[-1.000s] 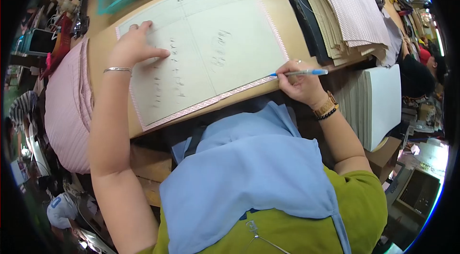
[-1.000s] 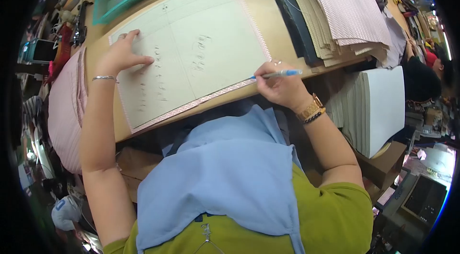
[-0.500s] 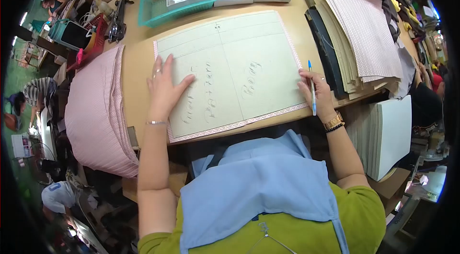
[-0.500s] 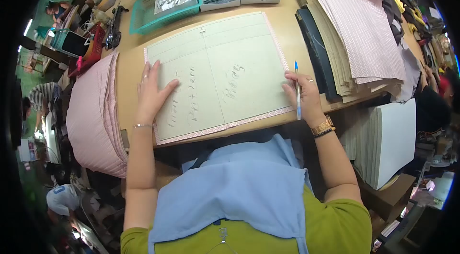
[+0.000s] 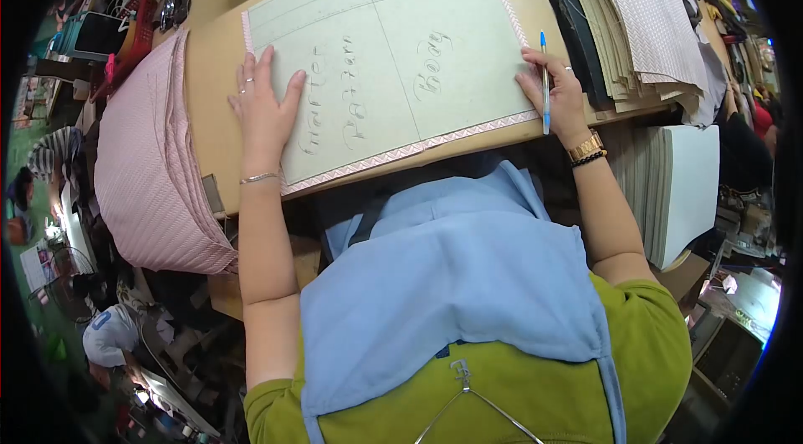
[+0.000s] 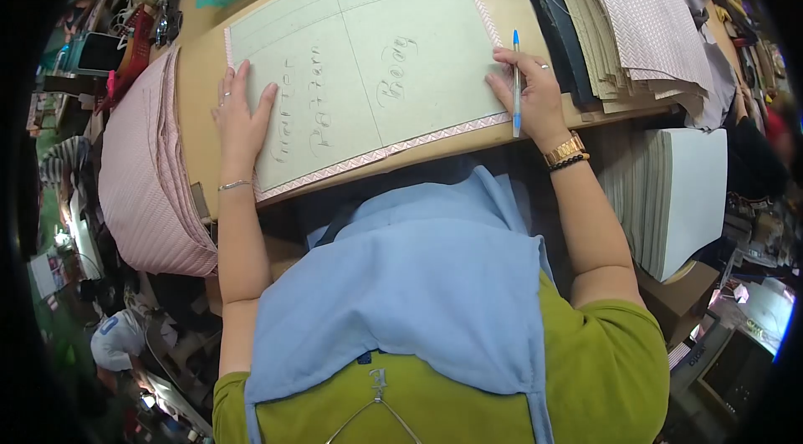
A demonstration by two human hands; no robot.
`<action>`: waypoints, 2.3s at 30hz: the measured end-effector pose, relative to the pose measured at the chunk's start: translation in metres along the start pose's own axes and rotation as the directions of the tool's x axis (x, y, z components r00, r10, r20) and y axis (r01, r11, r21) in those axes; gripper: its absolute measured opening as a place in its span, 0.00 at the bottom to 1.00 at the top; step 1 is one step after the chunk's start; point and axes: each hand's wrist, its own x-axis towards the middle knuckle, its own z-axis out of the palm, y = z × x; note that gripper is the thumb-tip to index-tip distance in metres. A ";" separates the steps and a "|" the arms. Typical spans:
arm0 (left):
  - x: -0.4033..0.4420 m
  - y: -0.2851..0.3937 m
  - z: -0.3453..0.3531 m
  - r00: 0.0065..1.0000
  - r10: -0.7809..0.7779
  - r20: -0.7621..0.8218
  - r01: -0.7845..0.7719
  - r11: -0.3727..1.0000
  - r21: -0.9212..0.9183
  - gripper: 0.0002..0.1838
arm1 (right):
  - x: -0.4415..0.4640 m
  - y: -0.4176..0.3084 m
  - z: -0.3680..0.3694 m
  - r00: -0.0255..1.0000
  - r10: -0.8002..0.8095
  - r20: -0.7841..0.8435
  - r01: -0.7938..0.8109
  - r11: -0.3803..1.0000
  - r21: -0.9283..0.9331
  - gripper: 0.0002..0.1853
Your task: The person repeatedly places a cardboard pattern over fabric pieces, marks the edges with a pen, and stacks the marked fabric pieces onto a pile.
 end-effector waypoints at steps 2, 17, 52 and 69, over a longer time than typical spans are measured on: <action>0.001 0.001 0.000 1.000 0.009 0.028 -0.007 0.996 -0.087 0.38 | -0.001 0.001 0.000 1.000 -0.007 0.006 0.007 1.000 -0.016 0.18; -0.024 0.027 -0.071 0.919 -0.316 0.235 0.263 0.049 -0.964 0.27 | 0.005 0.012 0.011 0.981 0.047 -0.188 -0.040 0.999 0.036 0.15; -0.064 -0.064 -0.153 0.998 0.057 0.010 0.039 -0.525 -0.850 0.32 | 0.122 0.098 -0.214 0.627 0.604 -0.491 -0.779 0.484 -0.399 0.47; 0.009 -0.032 -0.099 0.990 -0.138 -0.026 0.017 0.308 -0.951 0.28 | 0.058 -0.035 -0.029 0.957 0.246 0.154 -0.269 0.554 0.787 0.20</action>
